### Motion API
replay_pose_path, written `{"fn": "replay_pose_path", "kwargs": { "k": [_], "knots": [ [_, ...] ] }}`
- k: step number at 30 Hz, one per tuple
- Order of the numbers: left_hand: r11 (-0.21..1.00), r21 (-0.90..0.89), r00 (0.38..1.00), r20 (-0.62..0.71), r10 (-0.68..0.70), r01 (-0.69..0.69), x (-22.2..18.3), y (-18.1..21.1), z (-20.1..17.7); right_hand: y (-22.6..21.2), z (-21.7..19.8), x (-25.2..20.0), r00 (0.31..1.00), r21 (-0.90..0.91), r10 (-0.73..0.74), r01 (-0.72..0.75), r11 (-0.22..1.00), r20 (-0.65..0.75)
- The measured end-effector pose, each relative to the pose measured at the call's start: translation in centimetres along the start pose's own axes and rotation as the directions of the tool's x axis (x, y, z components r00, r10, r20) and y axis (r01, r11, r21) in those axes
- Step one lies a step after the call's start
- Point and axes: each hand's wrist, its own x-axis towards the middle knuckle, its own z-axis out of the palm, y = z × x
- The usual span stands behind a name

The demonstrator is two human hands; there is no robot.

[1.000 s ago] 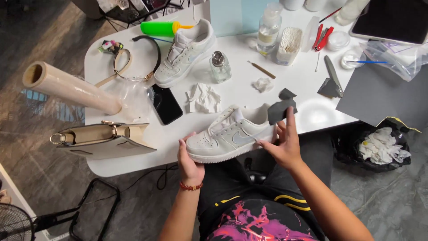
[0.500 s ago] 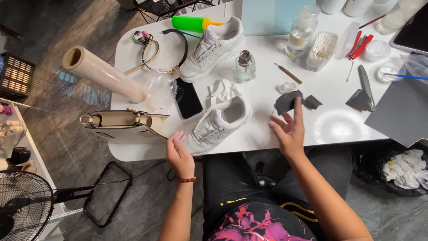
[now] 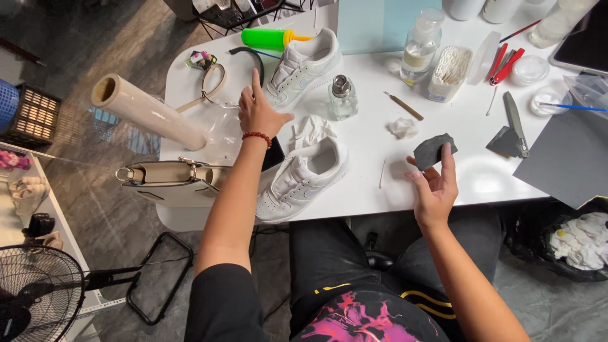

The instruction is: Sanding the outsole and side of a white leather sneaker using a small yellow sanding block.

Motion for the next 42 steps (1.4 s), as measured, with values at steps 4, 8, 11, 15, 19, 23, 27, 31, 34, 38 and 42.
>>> {"fn": "replay_pose_path", "kwargs": {
  "k": [4,8,11,15,19,23,27,31,34,38,42],
  "knots": [
    [0.978,-0.051,0.955,0.232,-0.185,0.202,1.0,-0.8,0.7,-0.2,0.4,0.1,1.000,-0.027,-0.021,0.020,0.999,-0.023],
    [0.967,-0.226,0.984,0.161,-0.083,0.118,2.0,-2.5,0.6,-0.7,0.8,0.1,0.996,-0.093,-0.092,0.093,0.991,0.023],
    [0.861,-0.497,0.994,0.064,-0.085,0.105,2.0,-1.1,-2.0,-0.8,1.0,-0.2,0.989,-0.132,-0.138,0.143,0.981,0.043],
    [0.748,-0.639,0.966,-0.259,0.010,-0.179,3.3,-0.9,-0.7,-1.0,1.3,0.0,0.982,-0.153,-0.185,0.189,0.970,0.040],
    [0.412,-0.880,0.943,-0.309,-0.123,-0.235,6.5,-0.8,-0.2,-1.2,1.2,0.0,0.983,-0.164,-0.180,0.182,0.970,0.022],
    [0.225,-0.937,0.929,-0.312,-0.199,-0.266,4.4,2.7,-8.5,-0.9,0.9,0.2,0.992,-0.121,-0.120,0.114,0.986,-0.039],
    [-0.046,-0.969,0.951,-0.226,-0.213,-0.241,-1.0,7.2,-15.9,-0.7,-1.5,-0.6,0.977,0.016,-0.013,0.016,1.000,-0.212],
    [-0.230,-0.948,0.975,-0.219,-0.030,-0.220,-7.5,12.7,-16.4,-4.4,-4.4,-3.0,0.927,0.123,0.023,0.025,0.992,-0.373],
    [-0.272,-0.962,0.998,-0.027,0.049,-0.012,-13.3,17.0,-14.2,-7.8,-7.6,-6.2,0.879,0.190,0.080,0.012,0.982,-0.470],
    [-0.195,-0.943,0.947,0.224,0.228,0.270,-18.7,21.4,-9.0,-9.4,-10.8,-10.0,0.820,0.341,0.226,-0.040,0.939,-0.526],
    [-0.009,-0.946,0.893,0.301,0.336,0.323,-22.3,22.6,-2.5,-8.8,-11.6,-13.4,0.768,0.499,0.416,-0.146,0.854,-0.487]
  ]
}}
